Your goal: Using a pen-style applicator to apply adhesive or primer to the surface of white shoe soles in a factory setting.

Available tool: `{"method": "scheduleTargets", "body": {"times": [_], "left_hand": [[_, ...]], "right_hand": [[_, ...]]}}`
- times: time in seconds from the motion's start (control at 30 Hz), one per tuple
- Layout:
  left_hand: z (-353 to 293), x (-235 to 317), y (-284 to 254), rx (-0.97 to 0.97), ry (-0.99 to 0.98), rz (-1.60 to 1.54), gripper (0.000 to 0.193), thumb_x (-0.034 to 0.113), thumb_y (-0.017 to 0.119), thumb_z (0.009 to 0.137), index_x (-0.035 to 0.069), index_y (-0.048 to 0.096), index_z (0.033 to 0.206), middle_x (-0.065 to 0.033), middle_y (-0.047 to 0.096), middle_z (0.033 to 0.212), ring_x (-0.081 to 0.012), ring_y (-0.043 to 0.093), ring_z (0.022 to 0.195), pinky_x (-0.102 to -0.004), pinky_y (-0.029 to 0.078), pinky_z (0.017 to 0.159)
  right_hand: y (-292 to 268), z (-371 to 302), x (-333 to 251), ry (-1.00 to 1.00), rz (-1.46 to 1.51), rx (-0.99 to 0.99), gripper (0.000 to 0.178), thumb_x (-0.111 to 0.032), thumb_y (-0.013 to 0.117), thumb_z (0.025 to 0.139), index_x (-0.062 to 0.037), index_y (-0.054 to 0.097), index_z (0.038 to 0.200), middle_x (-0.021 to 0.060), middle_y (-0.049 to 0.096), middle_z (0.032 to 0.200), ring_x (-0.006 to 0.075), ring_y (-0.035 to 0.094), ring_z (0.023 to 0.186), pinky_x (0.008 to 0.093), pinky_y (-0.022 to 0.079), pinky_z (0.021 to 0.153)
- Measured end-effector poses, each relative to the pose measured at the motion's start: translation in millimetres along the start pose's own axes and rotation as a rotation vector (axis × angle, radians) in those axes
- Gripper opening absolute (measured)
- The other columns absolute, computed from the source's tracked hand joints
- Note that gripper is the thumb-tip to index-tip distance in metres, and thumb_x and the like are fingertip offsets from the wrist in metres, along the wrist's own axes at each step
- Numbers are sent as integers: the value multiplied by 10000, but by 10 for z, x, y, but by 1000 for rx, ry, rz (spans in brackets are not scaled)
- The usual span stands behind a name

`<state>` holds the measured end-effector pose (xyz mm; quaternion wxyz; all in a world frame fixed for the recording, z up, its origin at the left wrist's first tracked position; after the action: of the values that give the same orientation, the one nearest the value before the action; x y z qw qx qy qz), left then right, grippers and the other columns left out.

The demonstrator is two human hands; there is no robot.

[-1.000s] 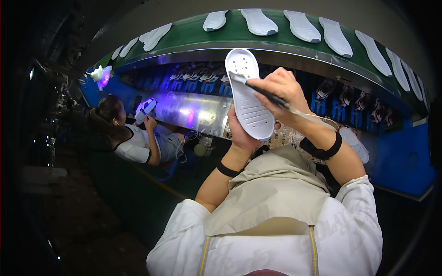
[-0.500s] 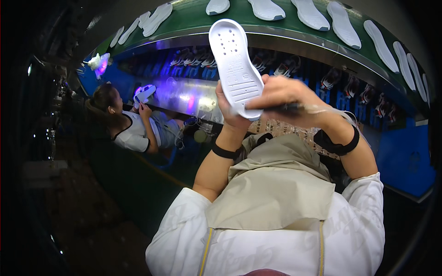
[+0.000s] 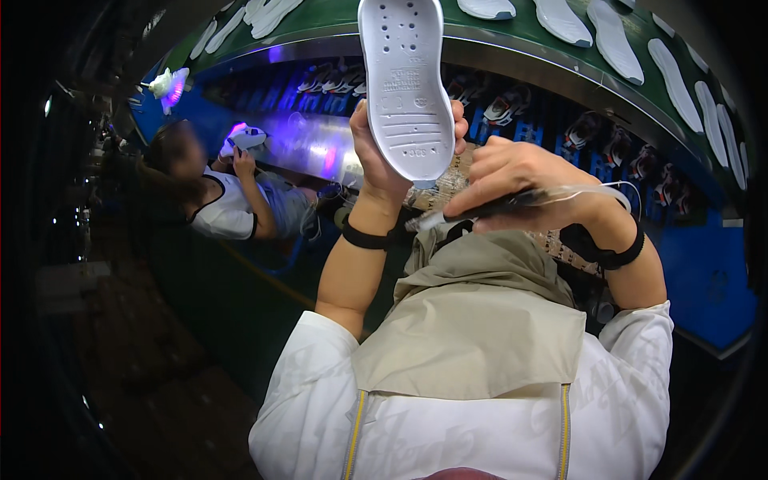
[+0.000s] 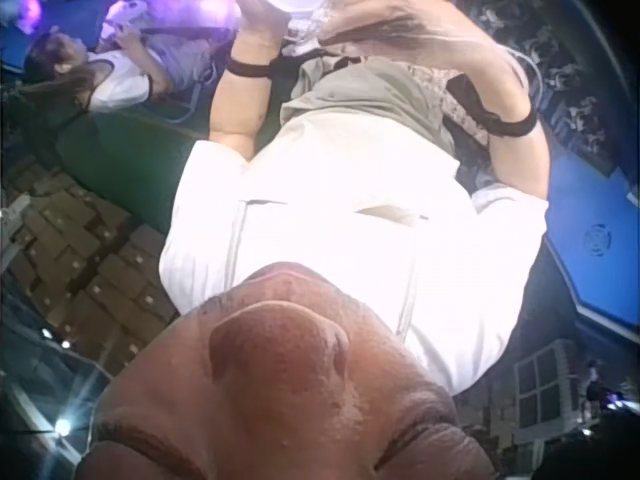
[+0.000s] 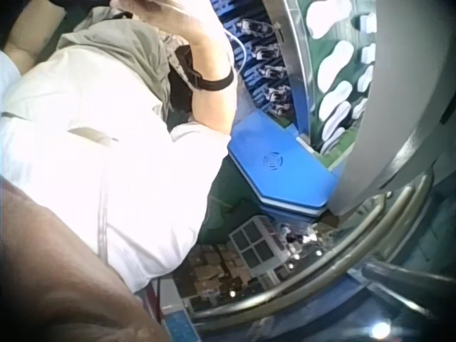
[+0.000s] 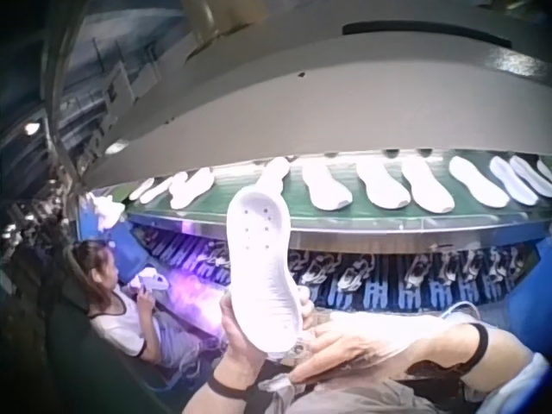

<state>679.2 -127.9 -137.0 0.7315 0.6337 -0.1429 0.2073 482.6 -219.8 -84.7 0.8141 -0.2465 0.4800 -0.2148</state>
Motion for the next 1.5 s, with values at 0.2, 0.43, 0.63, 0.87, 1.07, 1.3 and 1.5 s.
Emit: {"method": "scheduleTargets", "body": {"times": [0.2, 0.43, 0.63, 0.87, 1.07, 1.3, 1.5], "left_hand": [[28, 153, 66, 30, -19, 342, 932, 759, 353, 918, 5, 488, 1448, -295, 602, 1110, -358, 633, 874, -444, 555, 740], [63, 310, 38, 45, -91, 553, 826, 615, 316, 1008, -75, 519, 1414, -300, 682, 1103, -351, 722, 931, -445, 611, 821], [68, 414, -105, 57, -190, 481, 653, 458, 322, 1078, -79, 577, 1348, -252, 733, 1090, -334, 761, 913, -432, 640, 825], [1, 400, -300, 285, -208, 359, 630, 438, 321, 1082, -56, 554, 1397, -241, 730, 1129, -324, 762, 931, -415, 630, 841], [132, 730, -465, 110, -192, 313, 786, 579, 285, 1031, -37, 469, 1484, -335, 686, 1079, -402, 744, 870, -507, 641, 662], [1428, 1769, -732, -39, 173, -23, 885, 658, 173, 1051, -83, 394, 1482, -329, 474, 1447, -505, 525, 1307, -544, 599, 930], [1599, 1830, -1425, 791, 467, 848, 553, 387, 481, 1055, -114, 589, 1261, -242, 694, 1034, -379, 725, 963, -466, 633, 812]], "right_hand": [[-38, 36, -45, 77, -126, 19, 389, -98, 826, 791, -110, 772, 1176, 65, 670, 859, 269, 614, 874, 385, 472, 808], [-28, 34, 34, 142, -55, 99, 416, -82, 842, 770, -130, 779, 1178, 55, 629, 818, 247, 581, 816, 368, 445, 802], [-93, 53, 91, 208, -211, 141, 436, -89, 846, 760, -149, 773, 1186, 36, 600, 820, 246, 552, 813, 381, 419, 789], [-127, 48, 238, 246, -274, 139, 436, -77, 843, 742, -140, 773, 1167, 36, 594, 827, 249, 545, 824, 386, 418, 774], [-129, -41, 262, 254, -8, 89, 333, -166, 822, 832, -43, 769, 1137, 69, 659, 807, 245, 567, 756, 375, 428, 747], [-75, -59, 470, 353, -23, 338, 311, -138, 809, 855, -52, 762, 1150, 99, 653, 789, 245, 571, 718, 361, 461, 710], [-88, -375, 673, 574, 67, 450, 299, -161, 771, 892, -27, 752, 1160, 100, 642, 812, 220, 587, 728, 341, 468, 677]]}}
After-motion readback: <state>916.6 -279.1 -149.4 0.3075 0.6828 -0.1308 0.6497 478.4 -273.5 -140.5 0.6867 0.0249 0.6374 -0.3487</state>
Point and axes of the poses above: each hand's wrist, its own z-axis towards the middle knuckle, its own y-axis out of the palm, x = y × z, the point moved 1 cm from there along z, towards the middle knuckle
